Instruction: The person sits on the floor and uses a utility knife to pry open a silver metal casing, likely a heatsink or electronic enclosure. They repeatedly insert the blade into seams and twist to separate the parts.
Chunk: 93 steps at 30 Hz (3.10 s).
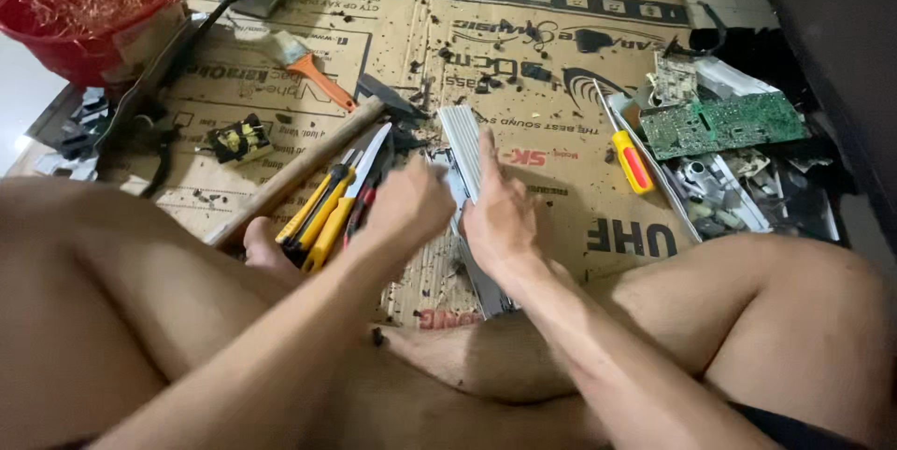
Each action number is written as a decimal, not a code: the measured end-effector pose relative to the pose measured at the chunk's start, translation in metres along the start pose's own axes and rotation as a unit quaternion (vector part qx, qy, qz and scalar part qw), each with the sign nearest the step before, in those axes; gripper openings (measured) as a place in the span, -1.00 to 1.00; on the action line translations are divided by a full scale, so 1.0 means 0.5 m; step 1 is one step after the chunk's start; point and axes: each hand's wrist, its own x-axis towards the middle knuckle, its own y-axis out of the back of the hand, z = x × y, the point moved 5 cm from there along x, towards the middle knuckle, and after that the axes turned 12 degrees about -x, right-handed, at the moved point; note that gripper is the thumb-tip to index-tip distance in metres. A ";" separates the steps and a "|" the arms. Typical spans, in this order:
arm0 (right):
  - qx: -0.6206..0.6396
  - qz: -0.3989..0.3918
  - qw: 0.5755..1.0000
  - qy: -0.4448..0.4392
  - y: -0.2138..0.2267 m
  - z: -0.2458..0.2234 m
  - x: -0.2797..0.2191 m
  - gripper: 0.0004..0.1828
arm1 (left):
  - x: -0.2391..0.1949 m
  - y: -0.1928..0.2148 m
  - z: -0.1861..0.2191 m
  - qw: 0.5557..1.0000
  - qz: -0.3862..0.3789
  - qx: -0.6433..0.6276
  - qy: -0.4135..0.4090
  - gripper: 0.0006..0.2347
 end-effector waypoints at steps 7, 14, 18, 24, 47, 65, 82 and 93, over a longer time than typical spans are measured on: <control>-0.103 -0.020 0.994 -0.005 0.059 0.005 0.001 -0.07 | 0.010 -0.075 -0.047 0.926 -0.057 -0.361 0.096 -0.62; 0.099 -0.002 0.992 -0.072 -0.030 0.151 0.076 -0.42 | 0.116 -0.144 -0.058 0.826 0.041 -0.517 0.220 -0.82; 0.088 -0.030 0.991 -0.094 -0.007 0.099 0.057 -0.28 | 0.090 -0.065 -0.017 0.763 0.050 -0.591 0.258 -0.78; 0.153 0.015 0.983 -0.098 -0.079 0.175 0.105 -0.15 | 0.056 -0.032 -0.004 0.893 -0.001 -0.398 0.209 -0.81; -0.093 -0.009 0.996 0.010 0.077 0.011 -0.015 -0.19 | 0.130 0.105 -0.052 0.996 -0.005 -0.079 0.034 -0.73; -0.178 0.063 0.947 0.260 0.055 0.037 0.018 -0.23 | 0.128 0.142 -0.107 0.999 -0.032 -0.002 0.027 -0.76; -0.169 0.069 0.954 0.237 0.027 0.064 0.052 -0.36 | 0.146 0.195 -0.192 0.972 0.175 -0.110 0.111 -0.87; -0.141 0.075 0.960 0.229 0.042 0.052 0.045 -0.45 | 0.036 0.164 -0.079 0.997 0.040 0.033 0.057 -0.59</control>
